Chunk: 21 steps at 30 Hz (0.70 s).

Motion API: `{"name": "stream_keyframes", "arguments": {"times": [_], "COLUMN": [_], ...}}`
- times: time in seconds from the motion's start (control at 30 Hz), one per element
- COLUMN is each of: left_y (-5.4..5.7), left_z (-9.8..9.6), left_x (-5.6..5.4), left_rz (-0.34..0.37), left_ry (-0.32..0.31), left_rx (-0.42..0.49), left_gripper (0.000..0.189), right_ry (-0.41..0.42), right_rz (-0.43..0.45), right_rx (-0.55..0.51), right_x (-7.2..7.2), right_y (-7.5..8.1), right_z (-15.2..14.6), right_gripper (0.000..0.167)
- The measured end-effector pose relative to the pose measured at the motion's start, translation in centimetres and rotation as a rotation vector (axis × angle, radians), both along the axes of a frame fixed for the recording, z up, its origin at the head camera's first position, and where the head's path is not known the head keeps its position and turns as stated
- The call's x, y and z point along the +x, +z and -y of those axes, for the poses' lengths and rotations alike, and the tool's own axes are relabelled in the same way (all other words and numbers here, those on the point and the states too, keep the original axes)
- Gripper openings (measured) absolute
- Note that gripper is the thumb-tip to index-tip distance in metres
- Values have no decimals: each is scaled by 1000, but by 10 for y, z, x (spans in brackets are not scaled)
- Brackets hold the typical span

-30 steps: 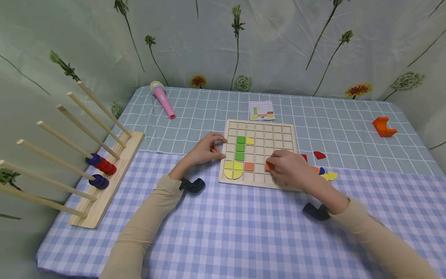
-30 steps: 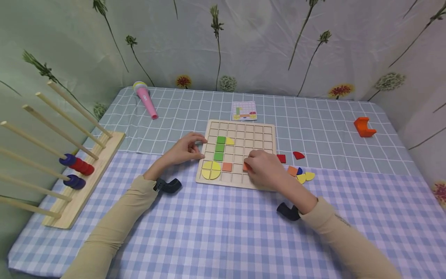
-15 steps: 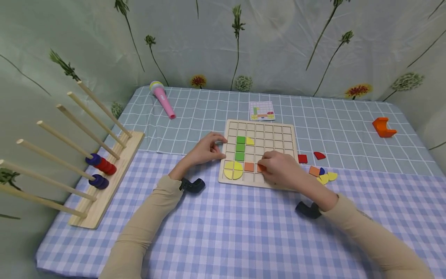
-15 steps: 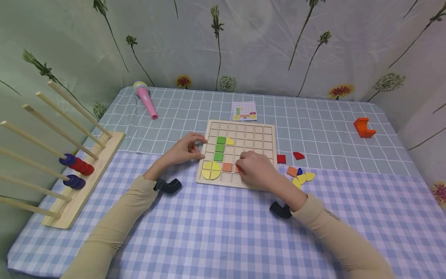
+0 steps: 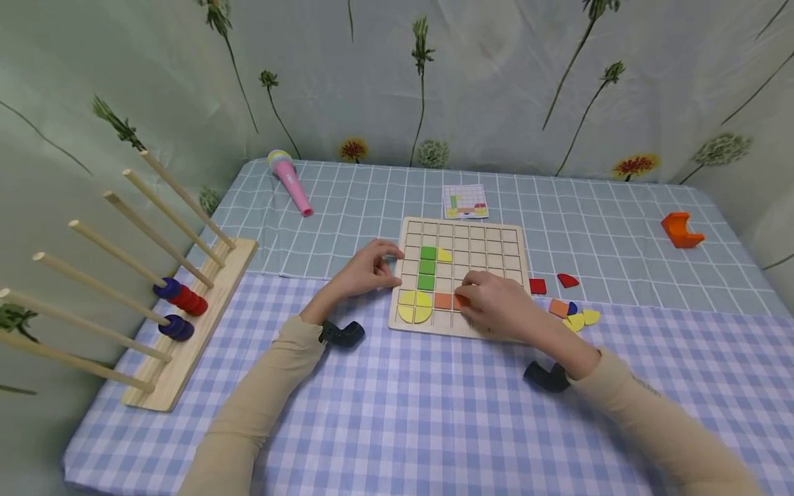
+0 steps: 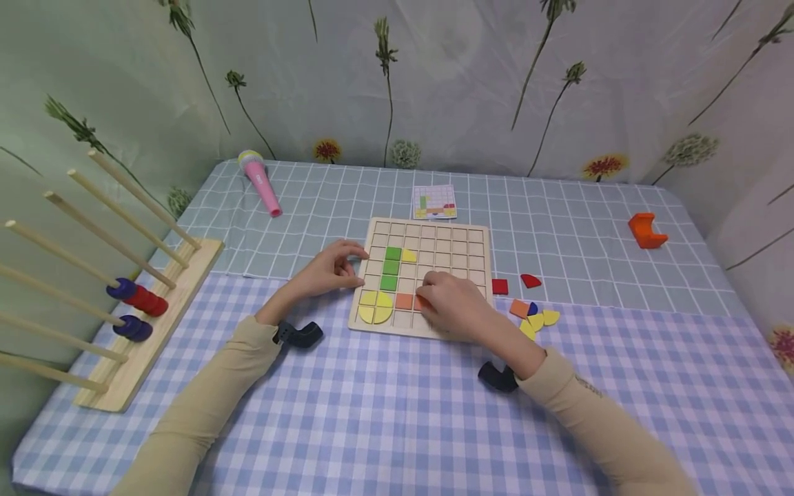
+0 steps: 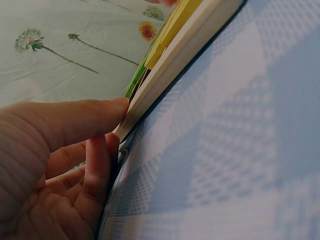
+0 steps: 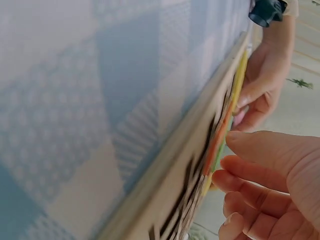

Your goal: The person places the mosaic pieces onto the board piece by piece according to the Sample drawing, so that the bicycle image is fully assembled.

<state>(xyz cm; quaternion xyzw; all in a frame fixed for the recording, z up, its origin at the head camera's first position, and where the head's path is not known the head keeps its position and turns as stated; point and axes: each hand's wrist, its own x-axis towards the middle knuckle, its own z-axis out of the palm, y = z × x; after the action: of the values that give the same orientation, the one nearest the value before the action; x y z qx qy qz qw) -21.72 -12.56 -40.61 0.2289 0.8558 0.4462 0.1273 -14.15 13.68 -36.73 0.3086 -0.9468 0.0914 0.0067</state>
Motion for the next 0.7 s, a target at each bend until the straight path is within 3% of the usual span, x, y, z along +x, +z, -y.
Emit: {"name": "stream_keyframes", "arguments": {"times": [0.43,0.7], "left_y": [-1,-3], "left_z": [1,1], "left_x": [1,2], "left_rz": [-21,-15], "left_ry": [3,-4], "left_rx": [5,7], "left_gripper": [48,47], "right_ry": [-54,-154], "right_rz": [-113,-108], "right_rx": [-79,-69], "right_x": [13,22], "right_y": [7,6], "right_z": [-43,-72], "right_gripper": [26,28]}}
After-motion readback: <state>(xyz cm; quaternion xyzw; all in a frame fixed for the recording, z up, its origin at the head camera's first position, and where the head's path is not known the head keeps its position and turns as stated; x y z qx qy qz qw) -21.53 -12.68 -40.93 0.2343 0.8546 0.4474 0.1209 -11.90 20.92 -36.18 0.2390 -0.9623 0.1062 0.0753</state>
